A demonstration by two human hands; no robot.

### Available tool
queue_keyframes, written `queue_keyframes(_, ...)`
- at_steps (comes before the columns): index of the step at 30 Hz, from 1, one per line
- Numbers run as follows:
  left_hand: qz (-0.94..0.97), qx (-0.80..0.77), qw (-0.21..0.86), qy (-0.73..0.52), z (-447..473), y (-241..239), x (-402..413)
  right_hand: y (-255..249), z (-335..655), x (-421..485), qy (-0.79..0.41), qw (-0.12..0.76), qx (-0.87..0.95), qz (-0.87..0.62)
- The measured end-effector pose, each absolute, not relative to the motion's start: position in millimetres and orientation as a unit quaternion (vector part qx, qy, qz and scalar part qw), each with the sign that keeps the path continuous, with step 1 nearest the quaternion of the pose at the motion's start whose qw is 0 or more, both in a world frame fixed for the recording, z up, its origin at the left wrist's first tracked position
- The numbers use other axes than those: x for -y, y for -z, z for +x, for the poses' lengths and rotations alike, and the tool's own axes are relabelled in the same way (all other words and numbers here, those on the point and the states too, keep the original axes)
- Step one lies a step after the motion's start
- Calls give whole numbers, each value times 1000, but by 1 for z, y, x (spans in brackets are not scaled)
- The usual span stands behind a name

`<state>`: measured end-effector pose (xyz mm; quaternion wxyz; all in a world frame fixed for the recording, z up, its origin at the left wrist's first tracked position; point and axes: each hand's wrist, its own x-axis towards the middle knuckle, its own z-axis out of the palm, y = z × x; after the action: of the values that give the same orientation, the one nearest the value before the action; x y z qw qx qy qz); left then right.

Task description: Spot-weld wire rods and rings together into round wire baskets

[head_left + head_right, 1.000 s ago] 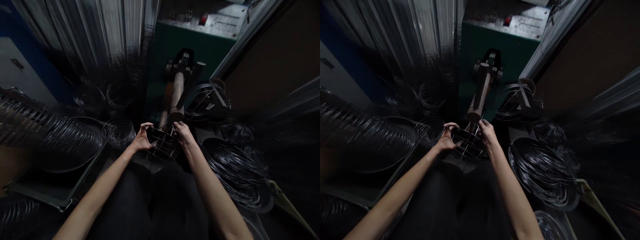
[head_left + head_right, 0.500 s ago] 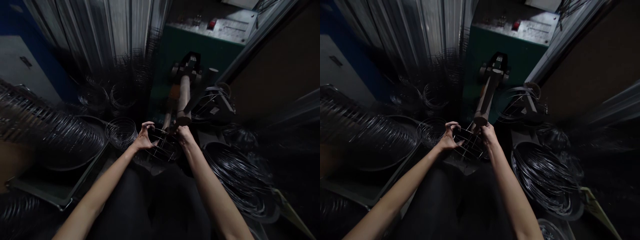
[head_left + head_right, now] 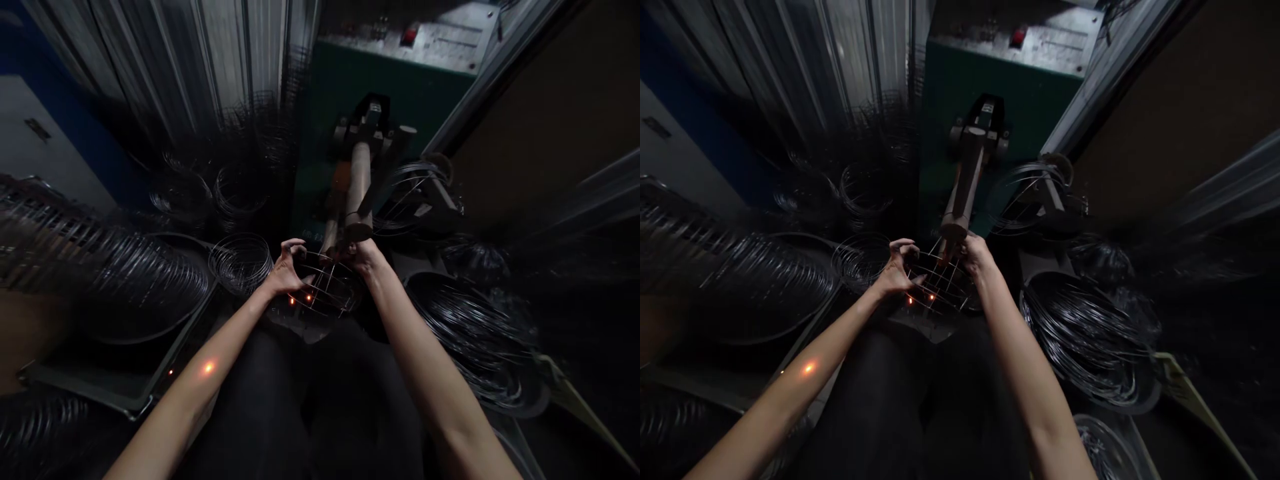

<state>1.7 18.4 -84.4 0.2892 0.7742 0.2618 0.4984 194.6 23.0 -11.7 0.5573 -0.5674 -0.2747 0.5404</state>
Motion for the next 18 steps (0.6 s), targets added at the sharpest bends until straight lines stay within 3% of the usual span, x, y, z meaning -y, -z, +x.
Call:
queue_keyframes(6, 824, -240, 234, -456, -16, 108, 8, -10, 210, -13, -526, 529, 279, -605)
queue_keyframes(10, 912, -229, 220, -262, -69, 101, 34, 5, 194, 49, -481, 514, 351, -617)
queue_keyframes(13, 885, -306, 311, -165, -89, 76, 52, 33, 163, 109, -392, 485, 437, -649)
queue_keyframes(18, 714, -361, 549, -242, -28, 49, 86, 71, 110, 181, -254, 389, 603, -649)
